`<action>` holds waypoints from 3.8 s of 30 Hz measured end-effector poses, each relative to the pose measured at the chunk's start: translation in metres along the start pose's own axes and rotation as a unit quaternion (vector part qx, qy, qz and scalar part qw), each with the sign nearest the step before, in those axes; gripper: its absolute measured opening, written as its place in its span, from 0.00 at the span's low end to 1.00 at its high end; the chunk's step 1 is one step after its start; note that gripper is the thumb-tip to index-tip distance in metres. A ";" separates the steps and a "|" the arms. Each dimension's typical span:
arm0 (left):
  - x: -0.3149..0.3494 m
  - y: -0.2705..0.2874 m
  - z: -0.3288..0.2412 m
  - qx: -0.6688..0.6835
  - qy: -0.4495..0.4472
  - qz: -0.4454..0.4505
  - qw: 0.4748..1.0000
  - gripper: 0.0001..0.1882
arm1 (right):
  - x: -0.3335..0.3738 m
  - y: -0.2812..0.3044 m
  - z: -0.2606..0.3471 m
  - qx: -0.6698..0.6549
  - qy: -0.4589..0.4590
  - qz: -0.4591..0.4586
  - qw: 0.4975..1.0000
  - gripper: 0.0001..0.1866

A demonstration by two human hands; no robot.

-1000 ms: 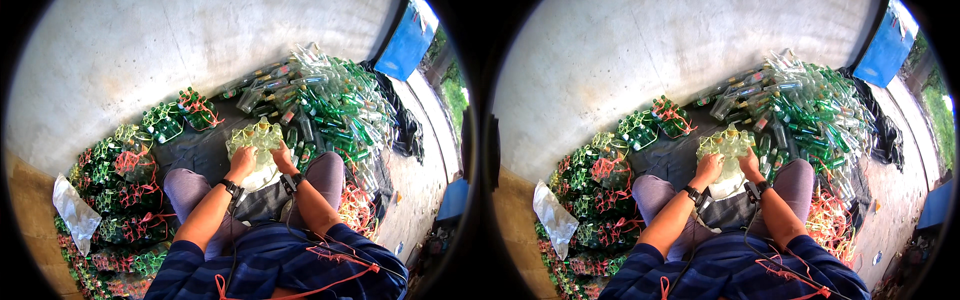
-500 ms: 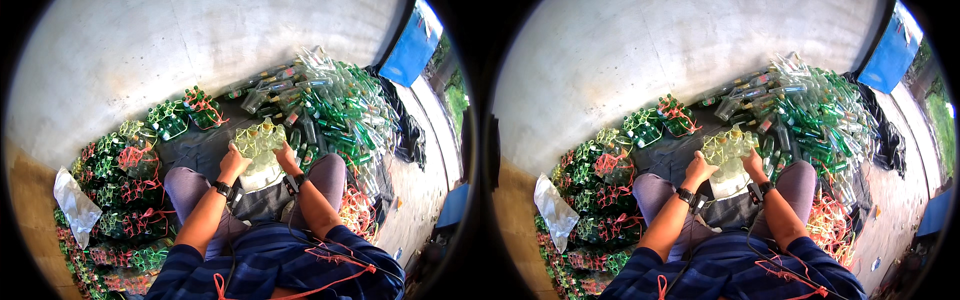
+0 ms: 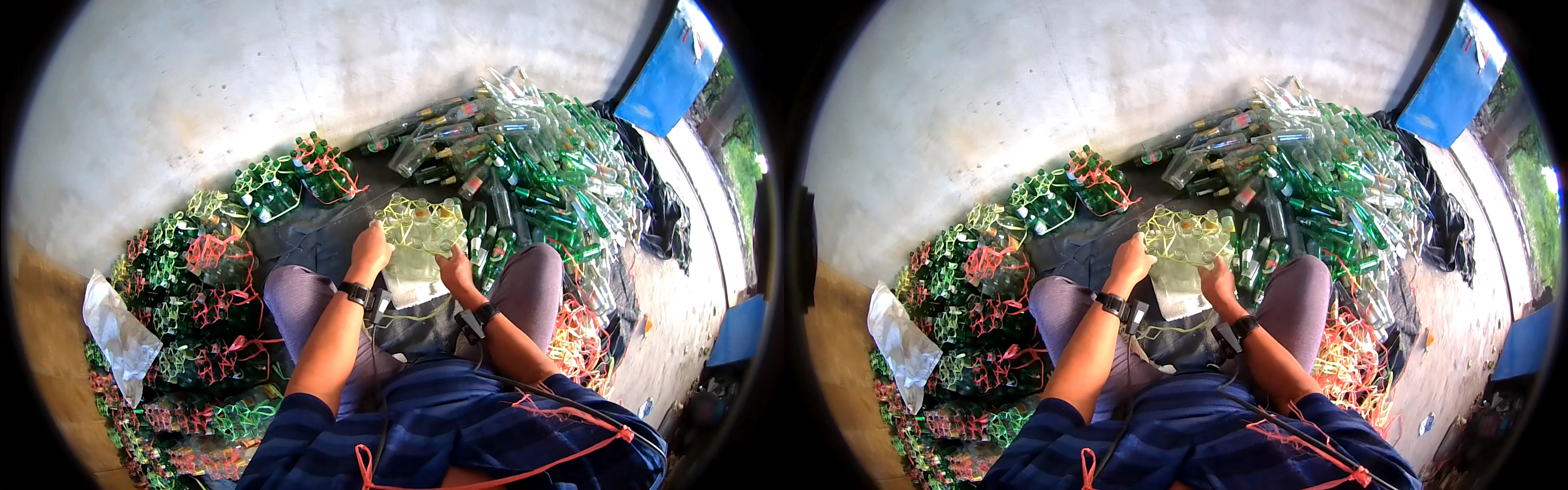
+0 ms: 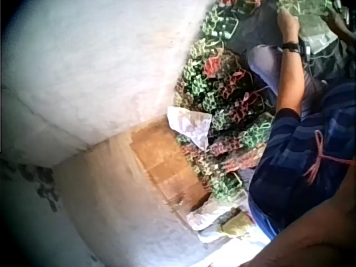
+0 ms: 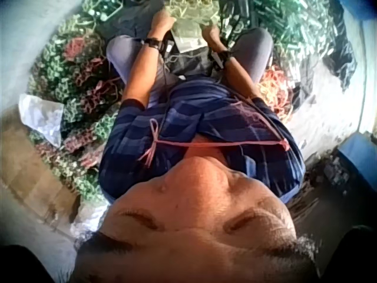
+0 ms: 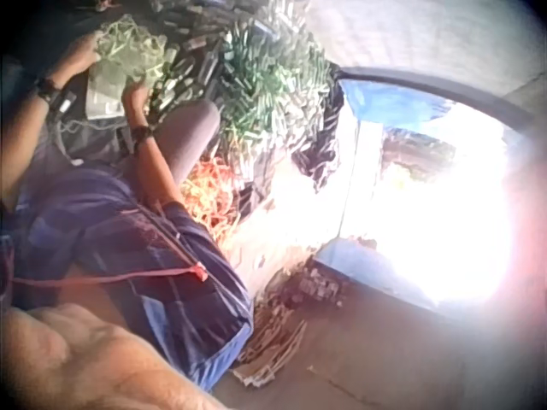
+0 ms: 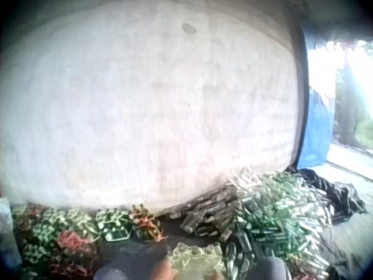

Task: The person sits on the floor and ties green glass bottles together in groups using a yellow string. They pull the string through the necks of the bottles and tie knots to secure them. The person then places the tied bundles on a white styrofoam tray.

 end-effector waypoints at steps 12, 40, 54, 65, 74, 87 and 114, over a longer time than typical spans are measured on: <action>0.032 -0.013 -0.110 -0.100 -0.268 -0.023 0.958 0.12 | 0.009 -0.010 0.002 -0.059 -0.081 0.035 0.994 0.24; 0.009 -0.075 -0.110 -0.190 -0.281 0.022 0.940 0.07 | -0.005 -0.025 -0.033 -0.064 -0.010 0.022 0.998 0.18; -0.012 -0.091 -0.123 -0.342 -0.229 0.100 0.906 0.10 | -0.003 -0.035 -0.043 -0.252 -0.100 0.109 0.957 0.12; -0.033 -0.096 -0.120 -0.309 -0.200 0.157 0.917 0.09 | 0.003 -0.039 -0.034 -0.317 -0.131 0.122 0.931 0.09; -0.040 -0.087 -0.122 -0.222 -0.257 0.084 0.937 0.04 | 0.015 -0.024 -0.024 -0.332 -0.160 0.093 0.925 0.20; -0.034 -0.069 -0.120 -0.191 -0.325 0.086 0.922 0.01 | 0.033 -0.017 -0.014 -0.335 -0.204 0.127 0.911 0.09; -0.052 -0.031 -0.125 -0.154 -0.281 0.235 0.918 0.05 | 0.022 -0.027 -0.023 -0.317 -0.135 0.111 0.932 0.15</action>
Point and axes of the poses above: each hand's wrist, its own x-axis away from the middle knuckle, its own y-axis out of the back of the hand, z = x × y, the point moved 9 cm from there along -x, towards the middle knuckle, and after that the axes turned 9 degrees about z, right-handed, at the moved point
